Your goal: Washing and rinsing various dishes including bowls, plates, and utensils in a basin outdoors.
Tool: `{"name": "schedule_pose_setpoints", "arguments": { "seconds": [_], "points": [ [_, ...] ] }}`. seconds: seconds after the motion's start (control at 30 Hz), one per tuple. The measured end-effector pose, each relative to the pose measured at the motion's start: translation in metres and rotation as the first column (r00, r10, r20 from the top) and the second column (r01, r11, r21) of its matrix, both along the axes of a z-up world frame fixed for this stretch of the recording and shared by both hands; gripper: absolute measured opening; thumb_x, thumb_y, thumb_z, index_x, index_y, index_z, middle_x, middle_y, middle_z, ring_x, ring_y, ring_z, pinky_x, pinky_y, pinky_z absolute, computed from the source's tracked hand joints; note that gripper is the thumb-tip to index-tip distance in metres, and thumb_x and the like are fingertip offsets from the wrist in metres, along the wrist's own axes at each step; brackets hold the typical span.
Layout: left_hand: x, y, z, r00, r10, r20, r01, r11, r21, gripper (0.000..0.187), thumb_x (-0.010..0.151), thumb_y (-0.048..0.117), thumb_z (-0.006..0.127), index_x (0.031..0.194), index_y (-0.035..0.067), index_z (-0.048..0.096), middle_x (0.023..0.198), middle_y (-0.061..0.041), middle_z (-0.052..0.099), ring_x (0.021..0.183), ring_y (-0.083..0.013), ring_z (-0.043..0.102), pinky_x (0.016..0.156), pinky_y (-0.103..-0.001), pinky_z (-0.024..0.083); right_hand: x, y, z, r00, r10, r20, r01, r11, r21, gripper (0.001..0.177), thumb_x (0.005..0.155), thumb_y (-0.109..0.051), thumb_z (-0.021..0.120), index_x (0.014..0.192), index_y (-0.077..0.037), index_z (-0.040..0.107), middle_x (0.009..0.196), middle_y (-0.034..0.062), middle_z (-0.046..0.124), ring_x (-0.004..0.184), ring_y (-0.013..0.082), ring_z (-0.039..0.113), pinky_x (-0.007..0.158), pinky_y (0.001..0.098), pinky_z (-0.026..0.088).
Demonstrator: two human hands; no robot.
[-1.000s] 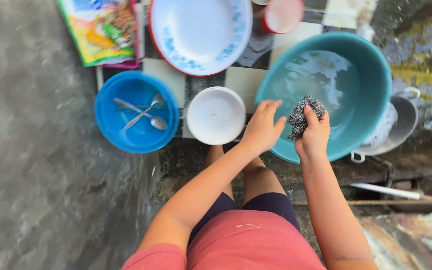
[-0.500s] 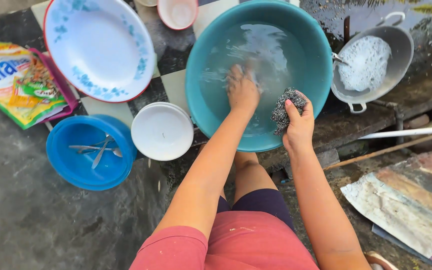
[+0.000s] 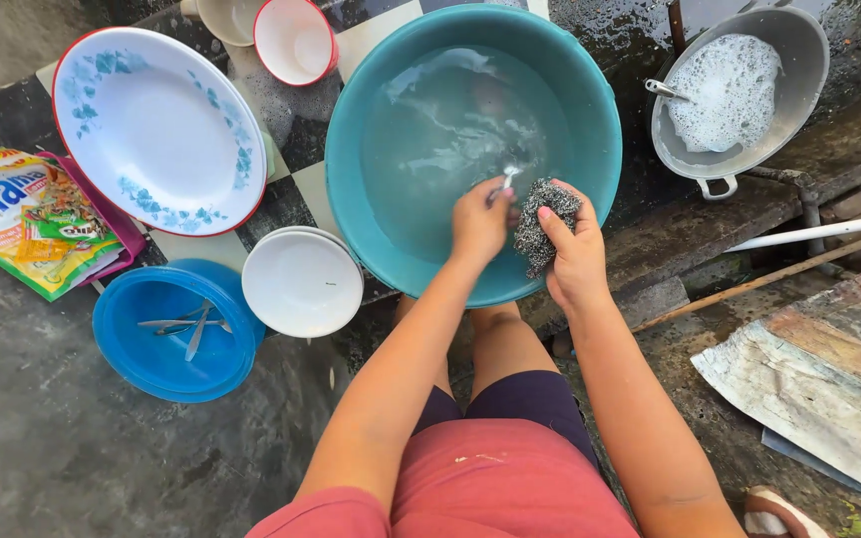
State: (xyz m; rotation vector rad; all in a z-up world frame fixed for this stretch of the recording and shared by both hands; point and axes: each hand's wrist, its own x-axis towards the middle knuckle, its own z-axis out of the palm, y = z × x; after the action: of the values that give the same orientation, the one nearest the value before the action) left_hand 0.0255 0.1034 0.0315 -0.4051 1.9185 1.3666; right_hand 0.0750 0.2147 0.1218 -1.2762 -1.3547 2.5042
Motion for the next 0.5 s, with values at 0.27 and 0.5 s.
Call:
{"name": "schedule_pose_setpoints", "arguments": {
  "seconds": [0.27, 0.5],
  "points": [
    [-0.002, -0.062, 0.077, 0.995, 0.087, -0.056, -0.073, 0.973, 0.217, 0.027, 0.1, 0.017, 0.062, 0.12, 0.002, 0.072, 0.087, -0.007, 0.075, 0.069, -0.0119, 0.067, 0.06, -0.029, 0.053, -0.023, -0.019, 0.013, 0.982, 0.183, -0.038, -0.179, 0.979, 0.097, 0.048, 0.094, 0.002, 0.071, 0.139, -0.005, 0.058, 0.12, 0.0057, 0.066, 0.106, 0.0126, 0.065, 0.092, 0.0286, 0.057],
    [-0.004, -0.09, 0.1, 0.871, -0.201, -0.447, 0.196, 0.979, -0.059, 0.019, 0.096, 0.002, 0.063, 0.111, 0.005, 0.074, 0.091, -0.012, 0.068, 0.082, -0.0282, 0.067, 0.072, -0.033, 0.052, -0.057, -0.04, 0.003, 0.9, 0.432, 0.054, -0.431, 0.867, 0.252, 0.049, 0.089, -0.006, 0.078, 0.135, -0.001, 0.062, 0.098, 0.0025, 0.069, 0.085, 0.0076, 0.063, 0.076, 0.0245, 0.056]
  ]
}}
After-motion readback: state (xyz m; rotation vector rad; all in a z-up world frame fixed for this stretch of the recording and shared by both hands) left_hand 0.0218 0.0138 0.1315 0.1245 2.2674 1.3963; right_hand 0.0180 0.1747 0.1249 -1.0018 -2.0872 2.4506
